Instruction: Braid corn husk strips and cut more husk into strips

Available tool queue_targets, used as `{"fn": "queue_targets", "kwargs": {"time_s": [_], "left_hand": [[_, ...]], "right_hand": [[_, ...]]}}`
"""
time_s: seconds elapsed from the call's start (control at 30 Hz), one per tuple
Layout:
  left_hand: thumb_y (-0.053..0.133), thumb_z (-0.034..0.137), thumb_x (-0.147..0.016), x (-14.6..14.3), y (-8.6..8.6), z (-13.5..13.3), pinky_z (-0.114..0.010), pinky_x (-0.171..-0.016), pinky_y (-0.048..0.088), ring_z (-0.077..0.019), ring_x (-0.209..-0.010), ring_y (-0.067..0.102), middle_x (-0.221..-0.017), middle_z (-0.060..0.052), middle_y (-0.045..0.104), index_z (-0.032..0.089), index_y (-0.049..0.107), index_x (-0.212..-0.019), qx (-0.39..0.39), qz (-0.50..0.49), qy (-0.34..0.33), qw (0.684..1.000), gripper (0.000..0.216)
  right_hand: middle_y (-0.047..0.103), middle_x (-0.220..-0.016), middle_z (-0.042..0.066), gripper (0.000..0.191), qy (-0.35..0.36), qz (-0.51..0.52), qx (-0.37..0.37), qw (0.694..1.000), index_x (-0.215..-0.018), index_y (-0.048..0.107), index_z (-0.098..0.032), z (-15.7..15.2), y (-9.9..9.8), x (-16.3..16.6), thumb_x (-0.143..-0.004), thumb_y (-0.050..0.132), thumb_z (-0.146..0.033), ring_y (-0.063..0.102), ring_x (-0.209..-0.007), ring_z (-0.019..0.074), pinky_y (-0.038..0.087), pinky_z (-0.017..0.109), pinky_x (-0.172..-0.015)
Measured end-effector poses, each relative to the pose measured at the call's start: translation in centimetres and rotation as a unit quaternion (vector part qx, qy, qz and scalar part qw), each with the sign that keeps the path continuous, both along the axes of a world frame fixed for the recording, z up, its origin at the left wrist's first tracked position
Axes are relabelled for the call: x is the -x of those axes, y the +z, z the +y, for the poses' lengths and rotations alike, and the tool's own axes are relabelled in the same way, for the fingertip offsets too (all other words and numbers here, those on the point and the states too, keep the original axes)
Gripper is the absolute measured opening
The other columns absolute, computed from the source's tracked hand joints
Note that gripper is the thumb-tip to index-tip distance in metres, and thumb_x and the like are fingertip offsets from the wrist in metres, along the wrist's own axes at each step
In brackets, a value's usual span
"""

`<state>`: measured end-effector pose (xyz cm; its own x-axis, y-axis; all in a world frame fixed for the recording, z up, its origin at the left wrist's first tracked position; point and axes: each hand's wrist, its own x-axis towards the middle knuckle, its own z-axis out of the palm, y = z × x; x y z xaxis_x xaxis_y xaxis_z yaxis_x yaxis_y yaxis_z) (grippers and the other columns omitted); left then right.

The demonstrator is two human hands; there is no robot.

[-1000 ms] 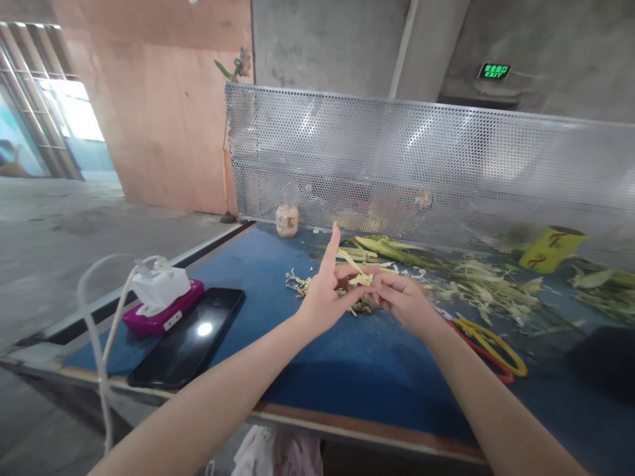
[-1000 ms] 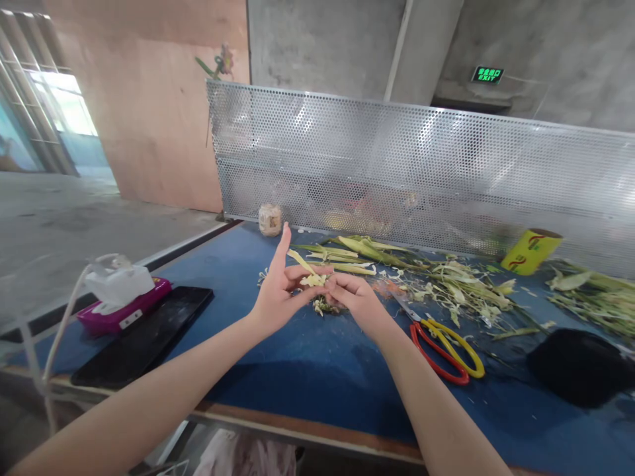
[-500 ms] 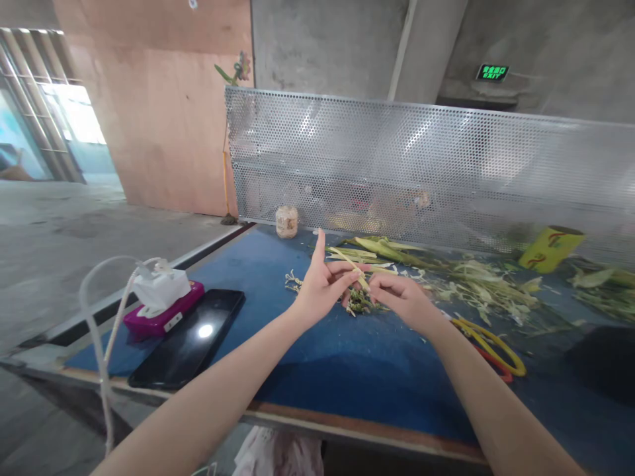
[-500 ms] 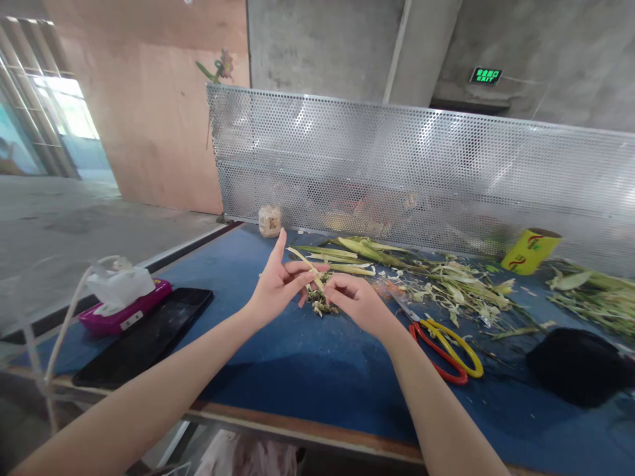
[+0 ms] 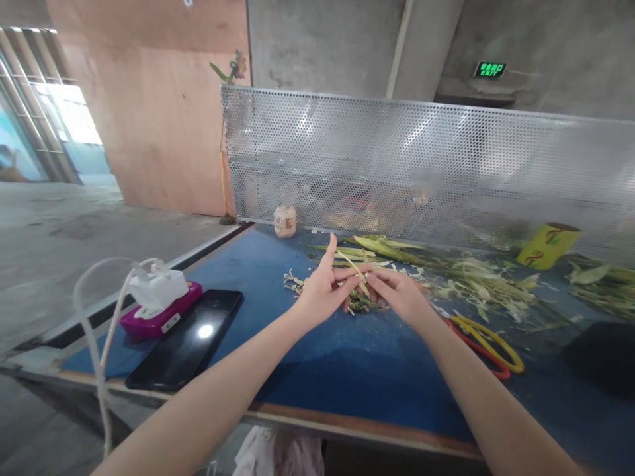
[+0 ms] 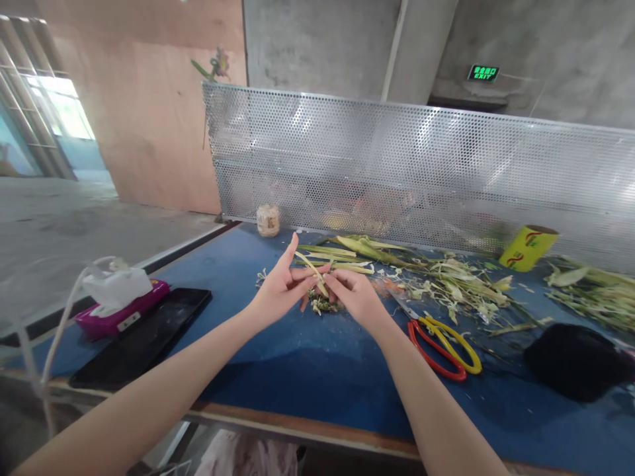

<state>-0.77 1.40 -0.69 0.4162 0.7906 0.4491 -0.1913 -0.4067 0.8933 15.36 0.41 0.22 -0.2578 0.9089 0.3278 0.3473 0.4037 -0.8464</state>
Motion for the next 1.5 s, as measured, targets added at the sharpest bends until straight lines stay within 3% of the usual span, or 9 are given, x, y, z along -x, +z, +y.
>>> {"fn": "queue_targets", "kwargs": {"time_s": [0.23,0.73,0.93,1.0,1.13,1.23,1.3,1.4,1.5], "left_hand": [[0.057,0.029,-0.077,-0.1,-0.4,-0.4,-0.022,-0.037,0.047,-0.0043,-0.038,0.048,-0.086,-0.002,0.061,0.03,-0.008,-0.138,0.016,0.016,0.013,1.0,0.089],[0.064,0.019,-0.069,-0.2,0.6,-0.8,-0.028,-0.048,0.056,-0.0142,-0.07,0.055,-0.082,-0.003,0.055,0.023,0.017,-0.134,0.059,-0.028,-0.019,0.998,0.08],[0.064,0.017,-0.068,0.3,0.2,0.0,-0.027,-0.05,0.056,-0.023,-0.086,0.06,-0.076,-0.002,0.057,0.019,0.022,-0.132,0.072,-0.051,-0.018,0.996,0.076],[0.064,0.017,-0.069,0.3,0.0,0.2,-0.025,-0.047,0.055,-0.0218,-0.082,0.061,-0.074,-0.002,0.06,0.019,0.017,-0.135,0.077,-0.057,-0.016,0.995,0.081],[0.064,0.019,-0.07,-0.1,-0.2,0.4,-0.022,-0.037,0.05,-0.0102,-0.051,0.057,-0.081,-0.003,0.063,0.019,0.014,-0.136,0.073,-0.043,-0.032,0.996,0.082],[0.065,0.02,-0.07,-0.1,-0.1,0.4,-0.02,-0.036,0.049,-0.0106,-0.053,0.058,-0.084,-0.005,0.064,0.019,0.014,-0.136,0.085,-0.033,-0.017,0.996,0.084],[0.065,0.022,-0.07,-0.1,-0.2,0.5,-0.02,-0.036,0.049,-0.0123,-0.056,0.059,-0.083,-0.006,0.064,0.018,0.015,-0.136,0.089,-0.023,-0.01,0.996,0.084],[0.066,0.027,-0.069,-0.1,-0.5,0.7,-0.022,-0.036,0.049,-0.0134,-0.056,0.06,-0.084,-0.007,0.064,0.016,0.017,-0.135,0.084,-0.007,-0.005,0.996,0.083],[0.066,0.029,-0.069,-0.2,-0.7,0.7,-0.022,-0.034,0.046,-0.0141,-0.055,0.06,-0.084,-0.008,0.064,0.015,0.019,-0.134,0.075,0.002,0.001,0.997,0.081]], "right_hand": [[0.045,-0.055,-0.003,0.022,-0.028,-0.045,-0.117,0.992,-0.061,0.05,-0.017,-0.6,0.1,0.3,-0.077,0.049,-0.032,0.038,-0.051,0.0087,0.032,0.022,-0.049],[0.039,-0.051,-0.003,0.028,-0.066,0.005,-0.159,0.985,-0.054,0.044,-0.018,-0.5,-0.4,0.4,-0.078,0.047,-0.031,0.034,-0.047,0.0081,0.029,0.023,-0.047],[0.035,-0.04,-0.008,0.021,-0.131,0.241,-0.126,0.953,-0.053,0.041,-0.02,0.4,0.1,-1.5,-0.07,0.053,-0.027,0.03,-0.036,0.0058,0.023,0.021,-0.036],[0.032,-0.037,-0.009,0.024,-0.169,0.323,-0.131,0.922,-0.052,0.038,-0.02,0.7,0.4,-2.1,-0.069,0.053,-0.028,0.026,-0.031,0.0046,0.019,0.019,-0.033],[0.043,-0.039,-0.006,0.021,-0.103,0.243,-0.048,0.963,-0.055,0.048,-0.018,0.9,0.4,-1.6,-0.067,0.058,-0.032,0.033,-0.034,0.0046,0.022,0.018,-0.032],[0.045,-0.043,-0.006,0.023,-0.076,0.236,-0.045,0.968,-0.062,0.052,-0.018,1.0,0.2,-1.5,-0.07,0.057,-0.038,0.033,-0.033,0.0036,0.022,0.017,-0.032],[0.046,-0.046,-0.007,0.022,-0.16,0.301,-0.109,0.934,-0.073,0.055,-0.019,1.3,0.3,-2.6,-0.071,0.056,-0.041,0.03,-0.031,0.003,0.019,0.018,-0.031],[0.054,-0.06,-0.006,0.032,-0.313,0.405,-0.225,0.829,-0.097,0.052,-0.022,2.2,0.4,-5.1,-0.072,0.055,-0.042,0.028,-0.032,0.0015,0.02,0.018,-0.032],[0.055,-0.066,-0.005,0.032,-0.349,0.455,-0.182,0.799,-0.089,0.053,-0.02,3.2,-0.1,-6.7,-0.064,0.063,-0.038,0.027,-0.033,0.0005,0.021,0.018,-0.034]]}}
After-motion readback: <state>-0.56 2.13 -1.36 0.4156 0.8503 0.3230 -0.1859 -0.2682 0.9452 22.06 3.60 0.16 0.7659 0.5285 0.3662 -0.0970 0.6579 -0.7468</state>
